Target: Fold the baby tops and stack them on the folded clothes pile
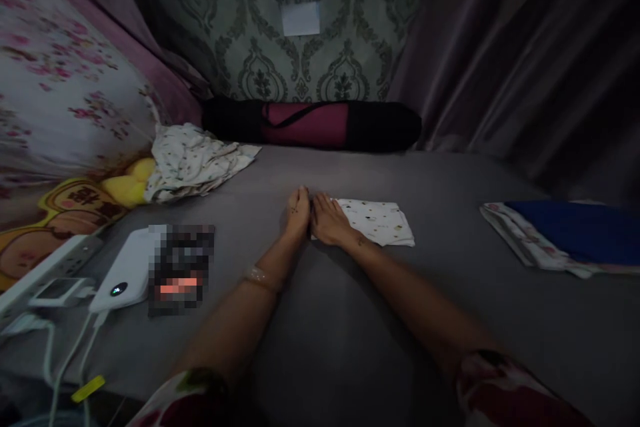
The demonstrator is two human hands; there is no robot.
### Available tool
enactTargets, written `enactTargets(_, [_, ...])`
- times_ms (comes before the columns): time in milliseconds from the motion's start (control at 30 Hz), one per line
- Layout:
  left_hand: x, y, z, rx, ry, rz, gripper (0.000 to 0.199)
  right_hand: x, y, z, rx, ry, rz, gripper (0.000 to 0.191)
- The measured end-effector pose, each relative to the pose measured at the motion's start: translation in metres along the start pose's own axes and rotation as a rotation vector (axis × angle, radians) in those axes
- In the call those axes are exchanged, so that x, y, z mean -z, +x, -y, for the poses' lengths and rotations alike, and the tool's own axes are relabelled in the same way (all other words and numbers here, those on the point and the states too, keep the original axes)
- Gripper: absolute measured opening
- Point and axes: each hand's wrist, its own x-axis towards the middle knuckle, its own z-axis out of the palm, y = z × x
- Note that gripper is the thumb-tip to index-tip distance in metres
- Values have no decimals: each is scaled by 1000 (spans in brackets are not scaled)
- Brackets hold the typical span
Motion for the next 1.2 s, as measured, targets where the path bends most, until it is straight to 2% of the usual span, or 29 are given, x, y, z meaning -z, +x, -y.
enactTargets(100, [-2, -1, 2, -87, 64, 31, 40, 16, -8, -16, 4, 26, -69, 61])
enactTargets(200, [-10, -5, 6, -326, 173, 79, 32, 26, -25, -39, -2, -50, -137, 61])
enactTargets(300, [-22, -15, 9, -610, 278, 237, 35, 23, -42, -58, -10, -110, -109, 61])
enactTargets(400, [-31, -29, 8, -735, 384, 427, 48, 13, -51, -67, -22, -93, -42, 62])
enactTargets(467, [-33, -37, 5, -728, 459, 503, 56, 9, -52, -70, -28, -60, -20, 62])
enactTargets(533, [-32, -40, 2, -706, 521, 529, 58, 11, -52, -72, -16, -19, -3, 62])
enactTargets(667, [-29, -40, 0, -769, 663, 411, 47, 18, -58, -82, -48, -3, -43, 63])
enactTargets(733, [-28, -39, 0, -790, 774, 393, 51, 19, -62, -87, -76, -53, -76, 63])
enactTargets(900, [-28, -39, 0, -687, 1014, 572, 62, 16, -66, -89, -103, -126, -50, 59])
enactTargets(1000, [-26, -40, -3, -672, 1047, 602, 63, 17, -67, -87, -110, -131, -40, 59])
enactTargets(1100, [-23, -41, -5, -668, 1029, 556, 63, 19, -69, -88, -133, -148, -52, 60])
enactTargets(1200, [-19, -38, -5, -640, 1006, 433, 64, 19, -70, -96, -180, -195, -107, 62])
